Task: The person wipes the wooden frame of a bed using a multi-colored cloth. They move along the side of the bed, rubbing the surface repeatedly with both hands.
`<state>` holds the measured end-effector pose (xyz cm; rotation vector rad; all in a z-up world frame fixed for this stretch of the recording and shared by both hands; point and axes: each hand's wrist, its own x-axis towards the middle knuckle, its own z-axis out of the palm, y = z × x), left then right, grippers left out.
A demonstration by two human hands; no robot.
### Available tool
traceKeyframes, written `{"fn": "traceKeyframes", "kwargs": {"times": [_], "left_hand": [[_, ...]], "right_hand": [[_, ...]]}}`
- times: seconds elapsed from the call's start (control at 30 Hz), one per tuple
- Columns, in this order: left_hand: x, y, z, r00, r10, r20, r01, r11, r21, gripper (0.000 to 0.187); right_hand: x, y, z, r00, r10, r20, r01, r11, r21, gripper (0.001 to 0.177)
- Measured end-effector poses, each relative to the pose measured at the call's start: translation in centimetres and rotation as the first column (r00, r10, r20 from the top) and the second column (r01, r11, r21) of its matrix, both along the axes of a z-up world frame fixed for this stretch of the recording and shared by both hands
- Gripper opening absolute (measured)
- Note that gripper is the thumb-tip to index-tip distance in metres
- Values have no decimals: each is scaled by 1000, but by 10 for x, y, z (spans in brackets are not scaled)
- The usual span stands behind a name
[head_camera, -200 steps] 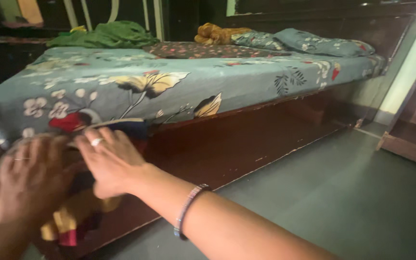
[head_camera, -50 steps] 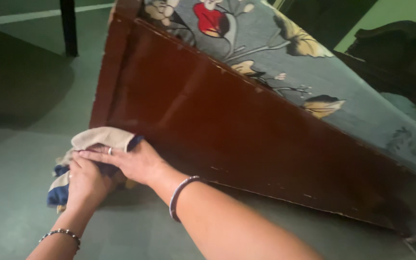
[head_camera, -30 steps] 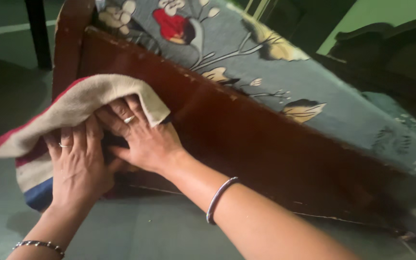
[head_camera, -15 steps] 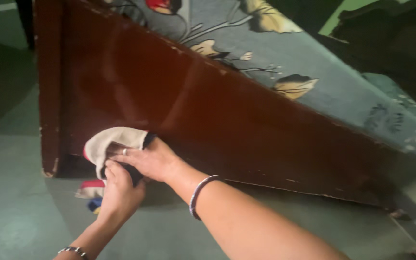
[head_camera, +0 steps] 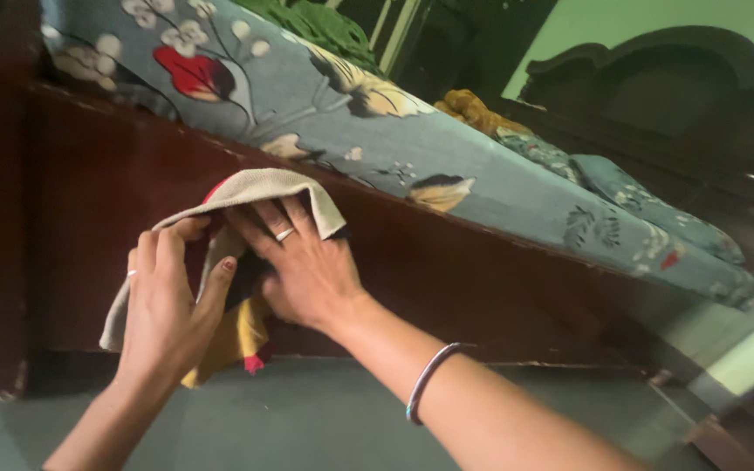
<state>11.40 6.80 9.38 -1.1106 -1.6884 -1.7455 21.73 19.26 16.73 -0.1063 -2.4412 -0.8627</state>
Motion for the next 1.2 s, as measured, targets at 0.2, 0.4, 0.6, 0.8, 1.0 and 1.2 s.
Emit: {"fn": "traceKeyframes", "kwargs": {"times": [0.2, 0.4, 0.6, 0.8, 1.0, 1.2], "left_hand": [[-51, -22, -9, 983, 177, 44, -178, 984, 28, 44], [-93, -41, -45, 907, 394, 149, -399, 917, 6, 45], [-91, -53, -59, 898, 415, 143, -412, 910, -52, 53], [-54, -57, -9, 988, 95, 122, -79, 989, -126, 47], [-24, -47, 33, 996, -51, -76, 47, 997, -57, 50], [-44, -45, 35, 973, -228, 38, 224, 970, 89, 55]], "right_hand": [[-95, -20, -45, 994, 102, -38, -103, 995, -3, 119], [-170, -33, -130, 935, 352, -41, -338, 849, -406, 54], [-148, -34, -106, 915, 387, 116, -338, 890, -305, 77], [-68, -28, -21, 989, 128, 79, -117, 985, -130, 100], [-30, -33, 36, 985, 65, -161, -85, 989, -121, 110], [-81, -57, 33, 971, 32, -236, -92, 964, -249, 88]]}}
